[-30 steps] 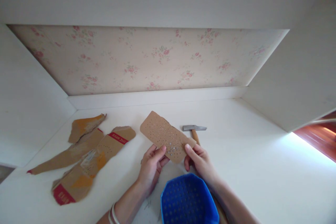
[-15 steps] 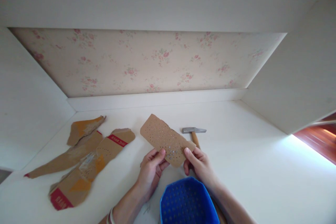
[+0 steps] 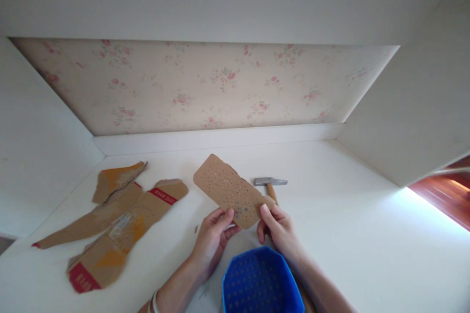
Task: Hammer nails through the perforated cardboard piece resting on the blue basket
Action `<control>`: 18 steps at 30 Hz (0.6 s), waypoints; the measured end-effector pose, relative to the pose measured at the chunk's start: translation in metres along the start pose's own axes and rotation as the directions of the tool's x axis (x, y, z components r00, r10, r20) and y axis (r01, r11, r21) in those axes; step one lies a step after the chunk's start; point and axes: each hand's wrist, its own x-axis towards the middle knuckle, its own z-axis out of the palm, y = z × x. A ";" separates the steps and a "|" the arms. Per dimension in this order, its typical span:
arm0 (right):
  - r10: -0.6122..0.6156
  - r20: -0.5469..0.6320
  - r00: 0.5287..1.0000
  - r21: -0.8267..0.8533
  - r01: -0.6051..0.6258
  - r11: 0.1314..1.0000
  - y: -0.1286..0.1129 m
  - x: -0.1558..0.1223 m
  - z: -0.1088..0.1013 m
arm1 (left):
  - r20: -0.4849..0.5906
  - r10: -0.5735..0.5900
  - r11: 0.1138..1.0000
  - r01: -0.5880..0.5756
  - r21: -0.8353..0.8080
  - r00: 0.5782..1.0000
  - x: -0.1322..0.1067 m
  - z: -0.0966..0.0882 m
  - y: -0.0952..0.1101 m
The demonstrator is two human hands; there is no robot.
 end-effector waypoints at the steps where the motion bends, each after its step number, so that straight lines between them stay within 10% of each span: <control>1: 0.003 0.007 1.000 0.000 -0.003 1.000 0.000 0.000 0.000 | 0.002 0.003 1.000 -0.003 -0.006 1.000 0.000 0.001 0.001; 18: 0.018 0.041 0.999 -0.031 -0.016 0.999 0.001 -0.001 0.000 | -0.020 0.001 0.996 -0.003 -0.087 1.000 -0.001 0.003 0.003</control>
